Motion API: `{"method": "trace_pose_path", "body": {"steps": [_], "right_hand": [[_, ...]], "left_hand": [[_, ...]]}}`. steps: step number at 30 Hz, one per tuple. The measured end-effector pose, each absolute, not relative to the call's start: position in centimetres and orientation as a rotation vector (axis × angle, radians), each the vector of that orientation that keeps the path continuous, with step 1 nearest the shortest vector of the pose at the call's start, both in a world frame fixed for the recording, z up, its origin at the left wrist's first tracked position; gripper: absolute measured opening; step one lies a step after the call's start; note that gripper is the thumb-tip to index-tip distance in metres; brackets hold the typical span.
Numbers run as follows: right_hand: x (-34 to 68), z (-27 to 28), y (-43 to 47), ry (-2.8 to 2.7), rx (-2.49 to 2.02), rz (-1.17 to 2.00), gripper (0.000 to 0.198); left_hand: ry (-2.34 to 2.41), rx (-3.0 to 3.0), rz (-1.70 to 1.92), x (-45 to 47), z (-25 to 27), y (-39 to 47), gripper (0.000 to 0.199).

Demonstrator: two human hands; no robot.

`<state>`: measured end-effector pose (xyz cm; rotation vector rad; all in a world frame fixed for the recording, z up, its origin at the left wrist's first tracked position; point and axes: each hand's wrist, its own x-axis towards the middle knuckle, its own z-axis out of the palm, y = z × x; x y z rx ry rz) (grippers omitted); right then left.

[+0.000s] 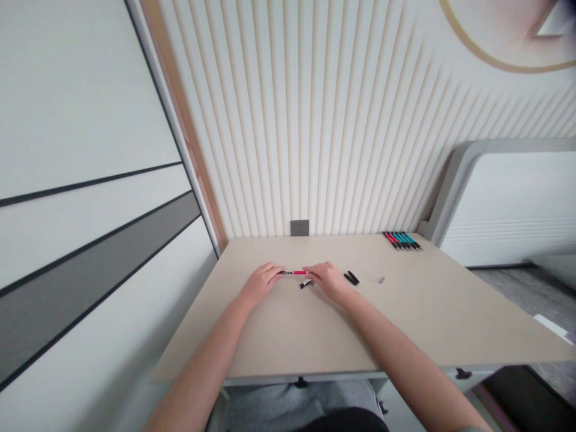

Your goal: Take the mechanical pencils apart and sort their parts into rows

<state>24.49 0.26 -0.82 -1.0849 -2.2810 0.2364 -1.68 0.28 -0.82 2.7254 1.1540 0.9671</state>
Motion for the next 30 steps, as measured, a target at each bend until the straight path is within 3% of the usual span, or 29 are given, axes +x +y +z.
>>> {"method": "trace_pose_path", "body": {"steps": [16, 21, 30], "right_hand": [[25.0, -0.4, 0.5, -2.061, -1.178, 0.229, 0.040], [26.9, -0.1, 1.0, -1.887, -1.320, 0.159, 0.033], [26.6, -0.8, -1.1, -2.205, -1.444, 0.323, 0.019]], "left_hand": [[1.215, 2.617, 0.955, -1.6, -1.0, 0.1, 0.024], [1.331, 2.530, 1.049, -2.1, -1.2, 0.4, 0.025], [1.383, 2.501, 1.022, -1.8, -1.6, 0.6, 0.024]]}}
